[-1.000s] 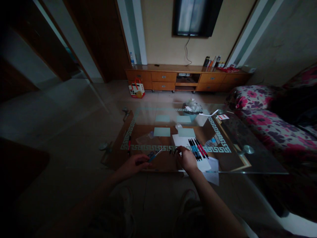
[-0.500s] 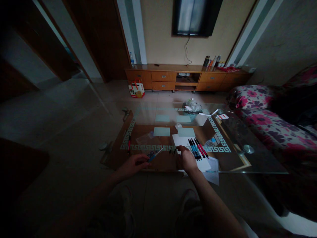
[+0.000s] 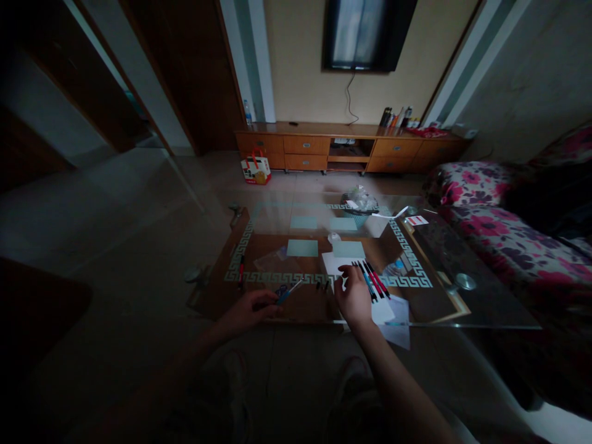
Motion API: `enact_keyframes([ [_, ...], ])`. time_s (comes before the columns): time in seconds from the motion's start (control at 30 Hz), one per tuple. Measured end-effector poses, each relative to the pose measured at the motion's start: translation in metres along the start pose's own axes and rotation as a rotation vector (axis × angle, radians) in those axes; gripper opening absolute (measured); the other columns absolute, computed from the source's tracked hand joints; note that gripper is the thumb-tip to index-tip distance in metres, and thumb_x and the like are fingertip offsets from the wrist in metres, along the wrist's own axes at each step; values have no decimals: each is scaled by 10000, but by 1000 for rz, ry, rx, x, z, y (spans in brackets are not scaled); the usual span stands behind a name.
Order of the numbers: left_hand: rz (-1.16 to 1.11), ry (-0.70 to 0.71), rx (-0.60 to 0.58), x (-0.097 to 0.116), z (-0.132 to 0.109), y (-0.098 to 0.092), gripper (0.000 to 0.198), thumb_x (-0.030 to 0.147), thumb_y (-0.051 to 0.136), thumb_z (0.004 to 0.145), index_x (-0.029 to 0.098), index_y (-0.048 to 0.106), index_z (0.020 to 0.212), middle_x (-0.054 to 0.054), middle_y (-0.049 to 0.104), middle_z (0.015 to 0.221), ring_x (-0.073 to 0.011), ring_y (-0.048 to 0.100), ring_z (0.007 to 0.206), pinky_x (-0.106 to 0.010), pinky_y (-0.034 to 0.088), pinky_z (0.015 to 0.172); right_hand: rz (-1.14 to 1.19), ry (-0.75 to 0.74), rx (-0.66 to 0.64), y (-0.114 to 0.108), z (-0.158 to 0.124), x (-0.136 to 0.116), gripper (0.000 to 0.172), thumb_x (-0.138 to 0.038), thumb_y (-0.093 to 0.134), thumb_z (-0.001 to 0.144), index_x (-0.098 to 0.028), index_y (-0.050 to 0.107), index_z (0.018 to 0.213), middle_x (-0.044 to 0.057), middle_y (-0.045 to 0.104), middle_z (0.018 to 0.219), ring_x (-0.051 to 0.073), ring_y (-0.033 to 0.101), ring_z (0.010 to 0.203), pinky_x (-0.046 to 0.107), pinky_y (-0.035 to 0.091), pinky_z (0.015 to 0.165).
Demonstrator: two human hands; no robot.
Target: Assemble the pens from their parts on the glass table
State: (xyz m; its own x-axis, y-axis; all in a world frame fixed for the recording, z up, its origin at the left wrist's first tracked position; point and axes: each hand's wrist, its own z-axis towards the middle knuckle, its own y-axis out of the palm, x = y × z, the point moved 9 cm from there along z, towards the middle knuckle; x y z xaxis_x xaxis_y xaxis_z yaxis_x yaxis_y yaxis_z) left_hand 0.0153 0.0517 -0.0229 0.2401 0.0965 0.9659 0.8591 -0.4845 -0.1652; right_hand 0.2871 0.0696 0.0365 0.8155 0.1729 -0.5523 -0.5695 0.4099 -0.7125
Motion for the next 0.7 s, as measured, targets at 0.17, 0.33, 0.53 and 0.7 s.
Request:
enact_keyframes([
  [0.17,-53,-21,24,-8,2,-1,340,415,661,838,156,611,1054,-90,729,970,-229,689,912,-341,517,810,150,-164,-39,-4,-17,-52,254,-184,470,910,-213,542,1152,98,598,994,223,592,885,359,504,810],
  [0.33,-44,29,19,-7,3,3,298,400,655,848,162,612,1021,-65,715,947,-205,684,870,-310,514,776,132,-453,-396,39,-57,-102,560,-134,464,893,-267,394,1433,105,598,1198,246,581,1077,408,507,933],
  [0.53,55,81,20,1,2,3,295,380,684,826,163,633,1019,-57,693,965,-201,664,886,-303,509,788,133,-468,-505,57,-69,-111,698,-97,451,872,-244,243,1522,114,536,1348,251,544,1170,436,486,994],
  [0.7,90,75,1,4,0,5,310,380,681,827,158,634,1039,-57,693,954,-195,659,863,-294,502,762,118,-471,-523,60,-72,-108,717,-102,460,863,-222,228,1531,121,547,1343,259,547,1169,448,485,992],
])
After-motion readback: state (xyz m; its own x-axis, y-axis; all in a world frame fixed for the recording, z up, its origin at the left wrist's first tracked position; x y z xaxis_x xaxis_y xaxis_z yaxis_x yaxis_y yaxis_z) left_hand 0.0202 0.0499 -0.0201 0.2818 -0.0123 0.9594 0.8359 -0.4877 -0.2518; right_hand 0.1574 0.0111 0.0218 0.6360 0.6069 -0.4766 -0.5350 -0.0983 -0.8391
